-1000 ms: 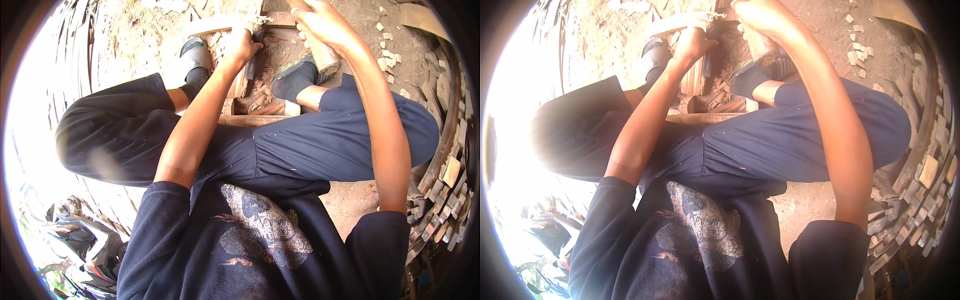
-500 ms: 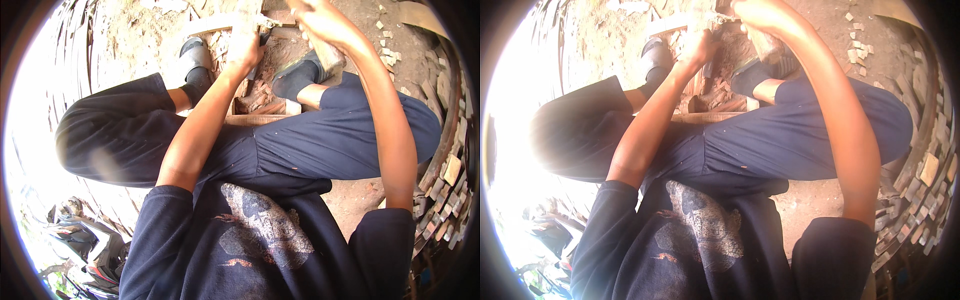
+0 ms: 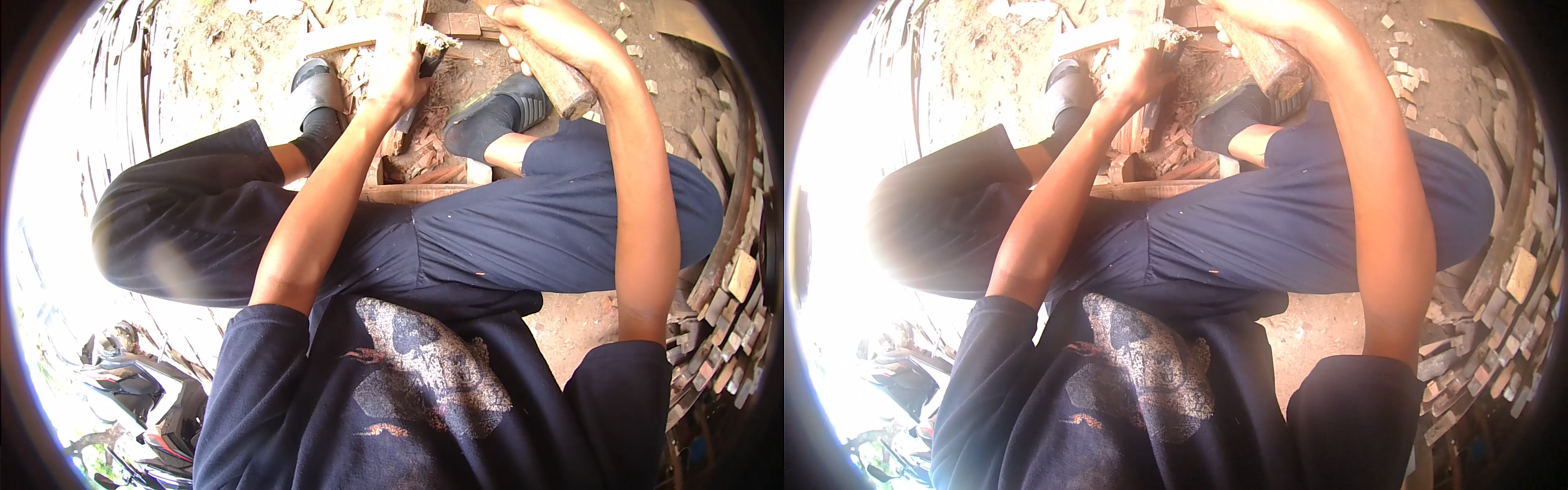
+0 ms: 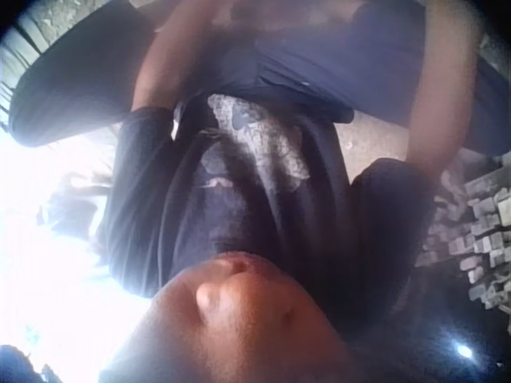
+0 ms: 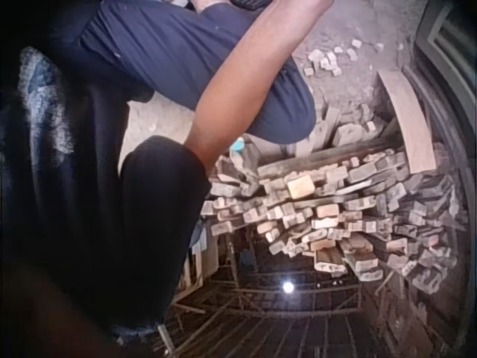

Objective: The person sits on the ground and uses a chisel and hammer to carve a piece of wood. They repeatedly strike the chisel to remove wood shavings and shape the wood.

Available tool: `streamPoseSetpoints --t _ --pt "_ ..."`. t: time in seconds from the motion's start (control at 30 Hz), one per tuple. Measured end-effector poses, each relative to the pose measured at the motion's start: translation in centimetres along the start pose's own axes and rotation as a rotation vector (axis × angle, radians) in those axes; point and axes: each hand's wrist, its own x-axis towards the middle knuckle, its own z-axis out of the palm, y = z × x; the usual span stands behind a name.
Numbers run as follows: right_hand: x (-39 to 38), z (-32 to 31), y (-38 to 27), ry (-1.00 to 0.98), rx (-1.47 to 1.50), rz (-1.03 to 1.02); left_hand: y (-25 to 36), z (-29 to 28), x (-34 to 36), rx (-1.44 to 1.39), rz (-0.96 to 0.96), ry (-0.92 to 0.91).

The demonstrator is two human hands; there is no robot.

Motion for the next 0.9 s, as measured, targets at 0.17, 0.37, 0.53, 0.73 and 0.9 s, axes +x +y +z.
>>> streamPoseSetpoints --t 0.17,0.37,0.53,0.73,0.9 --pt "-0.6 1.0 0.6 0.071 -0.124 0.062 0.7 0.3 0.0 -0.029 -0.017 -0.004" --pt "2.2 1.9 6.2 -0.166 -0.203 0.097 -4.4 6.2 -0.8 0.060 0.035 -0.077" --pt "0.9 1.2 5.4 -0.083 -0.075 0.028 0.3 -0.4 -0.9 0.084 -0.060 -0.116" --pt "5.5 -0.3 8.3 0.001 -0.164 0.110 -0.9 -1.6 -1.5 -0.071 -0.100 -0.188" --pt "8.0 -1.4 12.2 0.004 -0.269 0.222 0.0 0.6 -2.0 0.017 -0.077 -0.281"
